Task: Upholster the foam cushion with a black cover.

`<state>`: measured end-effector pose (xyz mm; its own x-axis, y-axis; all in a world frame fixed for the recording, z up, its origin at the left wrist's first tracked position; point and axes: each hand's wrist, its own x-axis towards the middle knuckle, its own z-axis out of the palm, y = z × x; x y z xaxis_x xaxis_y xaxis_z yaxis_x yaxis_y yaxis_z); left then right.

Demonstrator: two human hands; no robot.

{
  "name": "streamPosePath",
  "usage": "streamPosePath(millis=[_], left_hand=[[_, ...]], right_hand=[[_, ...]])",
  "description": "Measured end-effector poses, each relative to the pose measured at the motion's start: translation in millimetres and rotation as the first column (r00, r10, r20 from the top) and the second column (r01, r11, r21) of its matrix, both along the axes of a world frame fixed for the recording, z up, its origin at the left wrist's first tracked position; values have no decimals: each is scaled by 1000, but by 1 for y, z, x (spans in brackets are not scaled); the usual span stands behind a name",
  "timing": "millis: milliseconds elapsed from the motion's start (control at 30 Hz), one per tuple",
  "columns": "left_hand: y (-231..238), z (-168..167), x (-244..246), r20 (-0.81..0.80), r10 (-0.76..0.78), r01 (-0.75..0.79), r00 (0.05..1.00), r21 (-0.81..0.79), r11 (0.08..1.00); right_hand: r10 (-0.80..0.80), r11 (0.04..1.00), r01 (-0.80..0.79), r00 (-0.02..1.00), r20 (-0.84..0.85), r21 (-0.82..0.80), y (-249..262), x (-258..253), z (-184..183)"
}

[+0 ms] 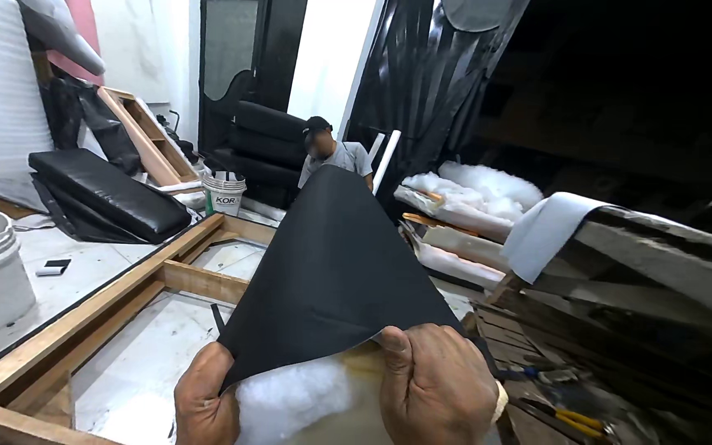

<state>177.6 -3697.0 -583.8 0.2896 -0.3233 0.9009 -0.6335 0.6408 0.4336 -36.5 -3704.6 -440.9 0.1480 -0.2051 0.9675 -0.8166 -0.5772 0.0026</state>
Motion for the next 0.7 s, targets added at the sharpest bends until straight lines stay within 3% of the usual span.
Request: streamPosePath(millis=[700], left_hand=[[4,0,0,5,1,-1,1000,29,1000]], right_hand=[[-5,1000,5,1000,1,-13,-1,0,-1]])
